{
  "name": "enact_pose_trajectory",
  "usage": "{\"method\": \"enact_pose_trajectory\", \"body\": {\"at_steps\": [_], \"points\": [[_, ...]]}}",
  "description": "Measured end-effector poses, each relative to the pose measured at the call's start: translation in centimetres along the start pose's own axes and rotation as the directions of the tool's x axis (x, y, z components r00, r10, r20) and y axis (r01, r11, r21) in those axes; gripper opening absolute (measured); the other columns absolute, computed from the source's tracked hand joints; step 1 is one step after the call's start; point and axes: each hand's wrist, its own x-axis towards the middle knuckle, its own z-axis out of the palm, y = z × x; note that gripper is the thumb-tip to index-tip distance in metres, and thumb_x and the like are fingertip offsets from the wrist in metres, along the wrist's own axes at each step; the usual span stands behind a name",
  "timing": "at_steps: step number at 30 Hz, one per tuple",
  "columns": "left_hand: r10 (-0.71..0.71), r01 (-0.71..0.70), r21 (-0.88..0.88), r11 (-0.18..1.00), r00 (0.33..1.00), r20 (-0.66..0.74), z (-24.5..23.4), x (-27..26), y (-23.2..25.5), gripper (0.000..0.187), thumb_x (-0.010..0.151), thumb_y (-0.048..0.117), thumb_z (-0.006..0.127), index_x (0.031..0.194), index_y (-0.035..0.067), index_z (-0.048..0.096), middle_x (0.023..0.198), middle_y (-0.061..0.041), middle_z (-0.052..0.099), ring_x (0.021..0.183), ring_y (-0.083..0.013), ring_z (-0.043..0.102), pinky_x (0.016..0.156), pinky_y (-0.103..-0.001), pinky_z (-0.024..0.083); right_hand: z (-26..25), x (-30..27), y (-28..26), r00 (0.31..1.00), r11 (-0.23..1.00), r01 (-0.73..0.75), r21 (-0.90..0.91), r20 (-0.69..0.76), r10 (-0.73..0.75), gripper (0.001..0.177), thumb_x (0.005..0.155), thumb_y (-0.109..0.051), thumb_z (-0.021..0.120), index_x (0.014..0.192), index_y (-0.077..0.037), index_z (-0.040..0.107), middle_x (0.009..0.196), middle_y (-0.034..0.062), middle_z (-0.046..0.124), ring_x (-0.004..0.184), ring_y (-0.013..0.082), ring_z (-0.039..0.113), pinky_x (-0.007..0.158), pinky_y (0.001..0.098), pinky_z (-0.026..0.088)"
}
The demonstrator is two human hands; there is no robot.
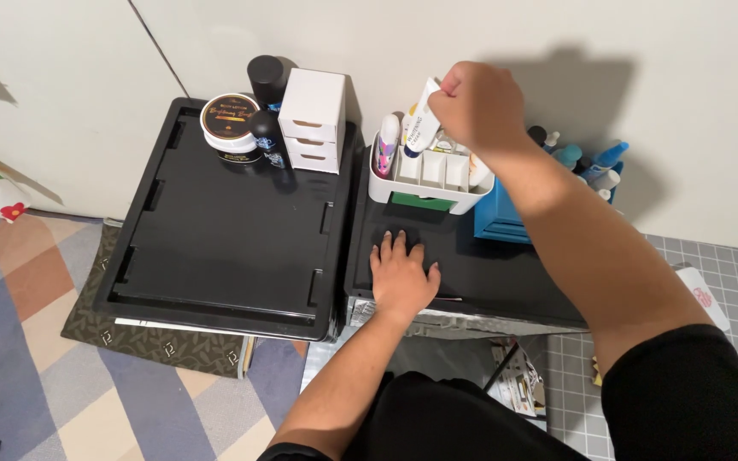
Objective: The recorder cleans and organizes various skincare and cosmetic items on a vanity.
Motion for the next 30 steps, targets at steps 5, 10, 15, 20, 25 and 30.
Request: {"method": "enact_pose_trajectory", "body": {"at_steps": [5, 10, 15, 20, 25, 30], "points": [[-0.002, 0.002, 0.005, 1.0, 1.0, 0.011, -0.1, 0.1, 0.0, 0.049, 0.086, 0.039, 0.066, 0.123, 0.007, 0.071, 0.148, -0.024, 0.05, 0.144, -0.043, 0.035, 0.117, -0.061, 0.024, -2.0, 0.4, -1.1, 1.0, 1.0, -0.002, 0.028, -0.002, 0.003, 0.013, 0.08, -0.021, 0.075, 0.079, -0.008, 0.075, 0.073, 0.009, 0.073, 0.071, 0.0277, 0.07, 0.066, 0.0407, 0.056], [-0.011, -0.008, -0.153, 0.988, 0.993, -0.118, 0.1, -0.1, -0.2, 0.05, 0.086, 0.035, 0.068, 0.127, 0.006, 0.067, 0.141, -0.023, 0.055, 0.138, -0.0417, 0.044, 0.115, -0.059, 0.028, -1.6, -0.8, -2.2, 0.993, 0.995, -0.058, 0.087, 0.106, 0.049, 0.016, 0.08, -0.024, 0.077, 0.082, -0.009, 0.076, 0.076, 0.0085, 0.074, 0.072, 0.0247, 0.071, 0.068, 0.0381, 0.055], [-0.077, -0.123, -0.472, 0.873, 0.921, -0.383, -1.9, 0.1, 0.3, 0.054, 0.089, 0.024, 0.073, 0.135, 0.001, 0.057, 0.138, -0.023, 0.058, 0.131, -0.0402, 0.054, 0.111, -0.05, 0.043, -2.4, -1.4, -4.0, 0.972, 0.989, -0.09, 0.116, 0.226, 0.062, 0.017, 0.078, -0.025, 0.077, 0.084, -0.009, 0.076, 0.075, 0.0075, 0.074, 0.07, 0.023, 0.072, 0.068, 0.037, 0.055], [-0.162, -0.195, -0.521, 0.831, 0.811, -0.562, -8.3, 2.1, 2.8, 0.075, 0.084, 0.023, 0.081, 0.144, -0.004, 0.045, 0.133, -0.026, 0.056, 0.123, -0.0403, 0.056, 0.105, -0.048, 0.047, -3.3, -2.4, -5.7, 0.959, 0.994, -0.064, 0.083, 0.281, 0.038, 0.016, 0.076, -0.024, 0.076, 0.085, -0.01, 0.077, 0.075, 0.0064, 0.073, 0.069, 0.0223, 0.072, 0.064, 0.0362, 0.055], [-0.139, -0.133, -0.499, 0.857, 0.871, -0.471, -10.8, 4.7, 1.6, 0.067, 0.083, 0.026, 0.082, 0.137, -0.002, 0.052, 0.12, -0.022, 0.066, 0.113, -0.0411, 0.064, 0.093, -0.046, 0.051, -4.6, -2.7, -6.9, 0.945, 0.995, -0.016, 0.1, 0.327, -0.018, 0.016, 0.078, -0.022, 0.074, 0.082, -0.007, 0.077, 0.069, 0.0086, 0.072, 0.056, 0.021, 0.07, 0.058, 0.0336, 0.054], [-0.181, -0.108, -0.584, 0.804, 0.892, -0.414, -8.7, 6.1, -1.3, 0.044, 0.09, 0.019, 0.075, 0.126, 0.003, 0.058, 0.11, -0.018, 0.07, 0.101, -0.0354, 0.07, 0.088, -0.043, 0.055, -3.0, -1.3, -5.3, 0.921, 0.972, -0.094, 0.214, 0.39, 0.003, 0.025, 0.089, -0.032, 0.072, 0.085, -0.009, 0.078, 0.069, 0.0075, 0.075, 0.057, 0.0192, 0.07, 0.056, 0.0322, 0.054]]}}
